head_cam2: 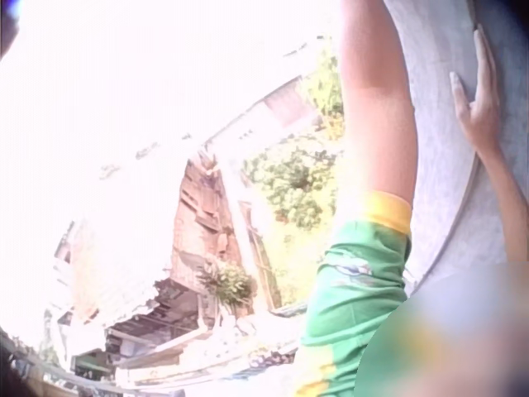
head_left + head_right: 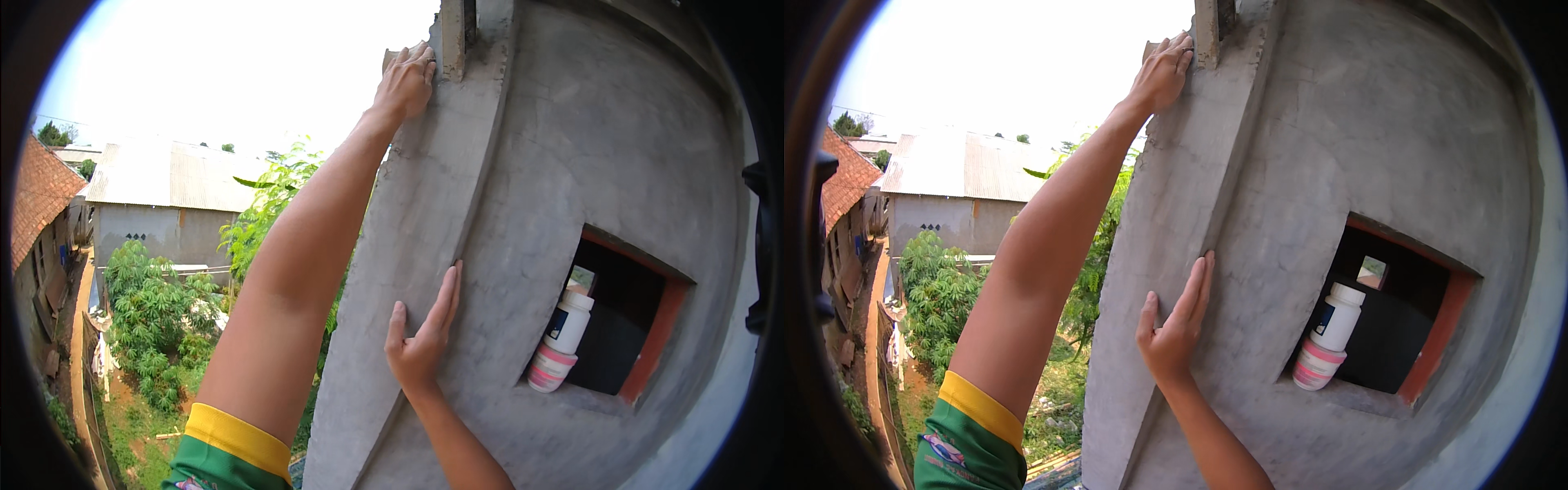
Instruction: The person smooths the vertical edge and corner of a concrete wall using a sanding block. They rub the block along the edge and then move to smooth the corner where the wall meets the ceiling.
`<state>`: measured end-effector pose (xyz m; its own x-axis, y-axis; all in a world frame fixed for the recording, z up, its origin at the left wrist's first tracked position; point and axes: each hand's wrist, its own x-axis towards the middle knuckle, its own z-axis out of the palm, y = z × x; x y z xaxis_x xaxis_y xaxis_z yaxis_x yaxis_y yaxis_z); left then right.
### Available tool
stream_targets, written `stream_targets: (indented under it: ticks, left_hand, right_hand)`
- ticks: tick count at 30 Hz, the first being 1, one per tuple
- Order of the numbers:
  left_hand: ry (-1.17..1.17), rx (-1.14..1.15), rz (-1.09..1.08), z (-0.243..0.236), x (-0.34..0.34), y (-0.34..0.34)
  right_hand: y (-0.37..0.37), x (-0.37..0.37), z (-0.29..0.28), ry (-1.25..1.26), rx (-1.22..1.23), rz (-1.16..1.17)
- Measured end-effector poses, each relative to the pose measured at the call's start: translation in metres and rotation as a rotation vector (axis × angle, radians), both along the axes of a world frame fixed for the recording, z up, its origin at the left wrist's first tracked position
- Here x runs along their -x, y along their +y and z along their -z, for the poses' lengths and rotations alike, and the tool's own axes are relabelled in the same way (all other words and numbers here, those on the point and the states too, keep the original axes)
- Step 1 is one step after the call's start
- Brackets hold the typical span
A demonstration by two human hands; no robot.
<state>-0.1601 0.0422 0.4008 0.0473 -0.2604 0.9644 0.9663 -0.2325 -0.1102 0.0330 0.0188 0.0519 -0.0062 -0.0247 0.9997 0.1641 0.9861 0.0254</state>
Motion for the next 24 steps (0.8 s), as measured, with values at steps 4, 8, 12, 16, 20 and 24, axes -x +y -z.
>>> stream_targets:
  ticks: [4,8,12,16,20,24]
  left_hand:
    - [0.103,0.035,-0.021,-0.025,0.008,0.000]
    - [0.073,0.037,-0.015,-0.023,0.008,0.000]
    - [0.207,-0.047,0.091,0.012,0.009,-0.003]
    - [-0.214,0.162,-0.033,0.047,0.004,-0.009]
    - [0.134,-0.078,0.105,0.084,-0.009,0.000]
    - [0.017,-0.115,0.062,0.088,-0.025,-0.004]
  right_hand:
    - [0.004,0.001,-0.001,0.015,-0.014,0.005]
    - [0.005,0.001,0.001,0.013,0.000,-0.030]
    - [0.001,0.002,0.000,0.030,-0.008,-0.004]
    - [-0.002,0.002,-0.001,0.032,-0.016,-0.003]
    - [-0.001,0.002,-0.001,0.030,0.001,0.013]
    - [0.000,0.001,0.001,0.021,0.006,0.005]
